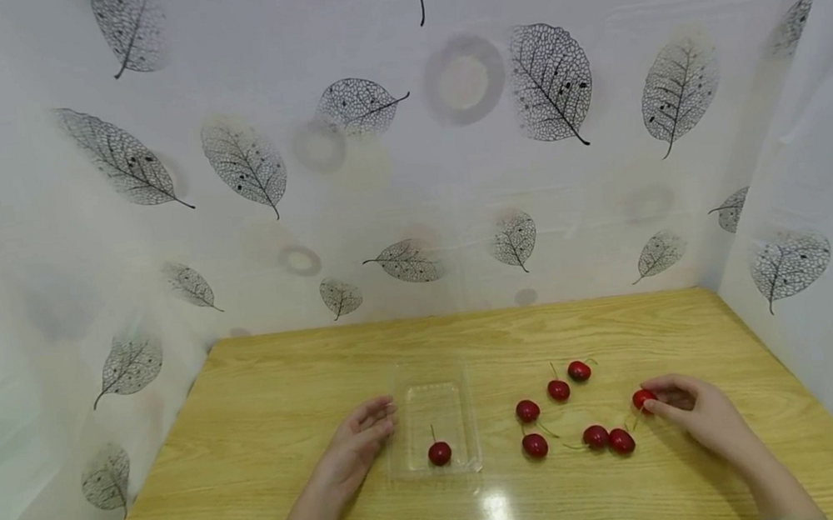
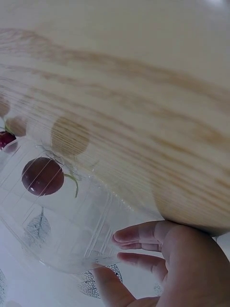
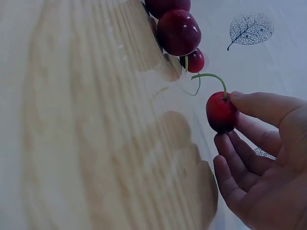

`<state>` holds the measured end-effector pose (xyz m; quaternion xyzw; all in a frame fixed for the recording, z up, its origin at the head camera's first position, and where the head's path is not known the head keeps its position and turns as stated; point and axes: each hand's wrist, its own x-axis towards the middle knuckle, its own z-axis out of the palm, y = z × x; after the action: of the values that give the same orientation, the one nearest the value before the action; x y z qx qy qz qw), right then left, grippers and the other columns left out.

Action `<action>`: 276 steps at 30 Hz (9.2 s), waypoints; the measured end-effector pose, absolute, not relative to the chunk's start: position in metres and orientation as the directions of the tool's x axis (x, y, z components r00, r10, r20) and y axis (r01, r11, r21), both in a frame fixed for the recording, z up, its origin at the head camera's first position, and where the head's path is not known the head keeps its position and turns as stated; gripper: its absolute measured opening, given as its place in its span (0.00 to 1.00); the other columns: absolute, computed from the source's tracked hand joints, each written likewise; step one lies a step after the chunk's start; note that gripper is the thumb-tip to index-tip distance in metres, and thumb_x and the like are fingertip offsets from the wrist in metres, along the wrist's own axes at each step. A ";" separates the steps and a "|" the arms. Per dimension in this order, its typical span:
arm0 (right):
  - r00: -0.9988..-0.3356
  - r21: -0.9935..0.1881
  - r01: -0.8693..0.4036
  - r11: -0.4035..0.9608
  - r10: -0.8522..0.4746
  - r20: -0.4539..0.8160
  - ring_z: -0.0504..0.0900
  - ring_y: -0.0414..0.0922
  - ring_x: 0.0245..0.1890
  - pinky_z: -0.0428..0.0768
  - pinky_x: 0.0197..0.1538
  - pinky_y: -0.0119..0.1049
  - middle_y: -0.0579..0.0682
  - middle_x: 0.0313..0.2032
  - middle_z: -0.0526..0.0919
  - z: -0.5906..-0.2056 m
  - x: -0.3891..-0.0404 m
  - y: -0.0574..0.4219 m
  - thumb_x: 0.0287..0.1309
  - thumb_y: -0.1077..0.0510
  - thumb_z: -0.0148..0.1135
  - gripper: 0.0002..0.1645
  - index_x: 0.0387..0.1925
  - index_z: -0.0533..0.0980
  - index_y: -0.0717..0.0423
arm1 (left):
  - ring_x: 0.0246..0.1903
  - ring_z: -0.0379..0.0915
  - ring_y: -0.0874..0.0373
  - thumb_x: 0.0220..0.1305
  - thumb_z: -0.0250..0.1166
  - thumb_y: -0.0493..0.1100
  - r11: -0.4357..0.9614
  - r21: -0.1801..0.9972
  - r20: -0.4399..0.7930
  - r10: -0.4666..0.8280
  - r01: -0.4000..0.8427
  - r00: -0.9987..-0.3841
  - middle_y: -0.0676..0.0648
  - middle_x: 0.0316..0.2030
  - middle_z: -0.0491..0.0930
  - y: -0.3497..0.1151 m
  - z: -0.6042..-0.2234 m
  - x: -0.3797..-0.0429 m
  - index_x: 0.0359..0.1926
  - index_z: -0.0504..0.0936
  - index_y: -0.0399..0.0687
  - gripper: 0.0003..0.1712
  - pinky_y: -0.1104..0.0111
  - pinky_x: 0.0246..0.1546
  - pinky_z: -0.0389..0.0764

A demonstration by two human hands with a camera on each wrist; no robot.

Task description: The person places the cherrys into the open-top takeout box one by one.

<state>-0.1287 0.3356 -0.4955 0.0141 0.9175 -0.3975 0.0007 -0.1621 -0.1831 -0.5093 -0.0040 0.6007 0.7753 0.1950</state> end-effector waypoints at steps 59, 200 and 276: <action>-0.971 -0.865 -0.219 0.452 -0.188 0.148 0.85 0.37 0.47 0.85 0.51 0.30 0.58 0.52 0.88 -0.439 -0.182 0.201 0.70 0.58 0.70 0.20 0.59 0.82 0.61 | 0.55 0.79 0.67 0.76 0.61 0.33 -0.218 0.929 -0.224 0.308 -0.298 -0.925 0.50 0.58 0.76 -0.182 -0.509 -0.162 0.76 0.59 0.26 0.34 0.76 0.58 0.80; -0.944 -0.826 -0.318 0.465 -0.237 0.230 0.88 0.50 0.48 0.86 0.49 0.39 0.59 0.49 0.90 -0.453 -0.160 0.178 0.67 0.61 0.72 0.14 0.52 0.85 0.57 | 0.55 0.78 0.65 0.74 0.61 0.31 -0.206 0.923 -0.261 0.285 -0.325 -0.922 0.51 0.57 0.76 -0.180 -0.507 -0.163 0.76 0.60 0.27 0.34 0.76 0.58 0.80; -0.997 -0.798 -0.061 0.600 0.004 0.079 0.83 0.26 0.35 0.86 0.40 0.27 0.52 0.41 0.91 -0.500 -0.093 0.288 0.60 0.65 0.76 0.17 0.51 0.84 0.62 | 0.56 0.77 0.67 0.77 0.59 0.32 -0.205 0.925 -0.250 0.307 -0.320 -0.918 0.49 0.62 0.74 -0.182 -0.509 -0.163 0.78 0.56 0.27 0.36 0.76 0.61 0.78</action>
<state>-0.0930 0.2881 -0.4999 -0.0160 0.8936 -0.4470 -0.0363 -0.1626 -0.1819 -0.5088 -0.0054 0.5973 0.7761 0.2019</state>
